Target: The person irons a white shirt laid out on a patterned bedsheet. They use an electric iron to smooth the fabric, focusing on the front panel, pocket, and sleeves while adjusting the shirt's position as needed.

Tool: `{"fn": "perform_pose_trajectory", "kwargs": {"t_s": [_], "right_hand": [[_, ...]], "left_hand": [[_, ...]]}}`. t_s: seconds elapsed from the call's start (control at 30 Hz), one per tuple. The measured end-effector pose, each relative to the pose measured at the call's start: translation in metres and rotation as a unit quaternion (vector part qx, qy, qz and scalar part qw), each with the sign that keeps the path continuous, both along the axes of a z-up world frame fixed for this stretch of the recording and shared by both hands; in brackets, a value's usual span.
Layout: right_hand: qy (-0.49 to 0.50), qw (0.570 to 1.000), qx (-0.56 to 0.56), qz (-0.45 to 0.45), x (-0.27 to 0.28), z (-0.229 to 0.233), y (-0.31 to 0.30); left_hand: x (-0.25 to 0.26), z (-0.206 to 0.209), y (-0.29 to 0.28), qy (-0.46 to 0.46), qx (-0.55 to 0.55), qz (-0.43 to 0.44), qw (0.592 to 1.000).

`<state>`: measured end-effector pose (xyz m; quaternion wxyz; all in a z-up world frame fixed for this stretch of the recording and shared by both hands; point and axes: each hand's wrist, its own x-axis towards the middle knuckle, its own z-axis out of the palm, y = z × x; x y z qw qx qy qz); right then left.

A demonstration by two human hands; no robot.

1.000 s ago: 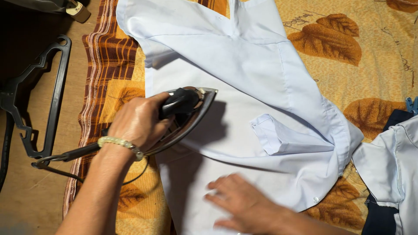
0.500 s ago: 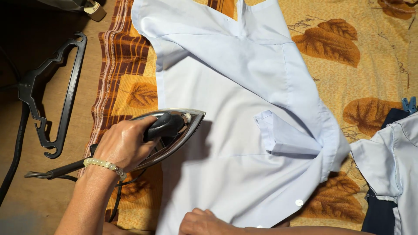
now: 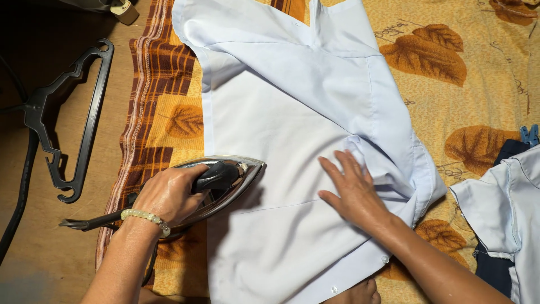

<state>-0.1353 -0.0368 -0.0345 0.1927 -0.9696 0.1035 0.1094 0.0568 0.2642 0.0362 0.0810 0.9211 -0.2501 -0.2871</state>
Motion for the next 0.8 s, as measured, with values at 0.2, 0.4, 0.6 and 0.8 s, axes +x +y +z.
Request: {"fn": "perform_pose_trajectory", "kwargs": {"t_s": [0.2,0.4,0.6,0.8], "right_hand": [[0.180,0.977,-0.098,-0.065,-0.011,0.013,-0.014],[0.180,0.972,-0.136,-0.063,-0.024,0.015,-0.021],[0.157,0.976,-0.126,-0.078,-0.029,0.012,-0.023],[0.164,0.973,-0.144,-0.070,-0.030,0.015,-0.021]], "left_hand": [[-0.002,0.010,-0.016,0.029,0.038,-0.063,0.997],[-0.028,-0.004,-0.074,0.042,-0.021,-0.182,0.982],[-0.061,-0.007,-0.132,0.068,-0.089,-0.202,0.973],[-0.043,-0.016,-0.090,0.080,-0.023,-0.157,0.984]]}}
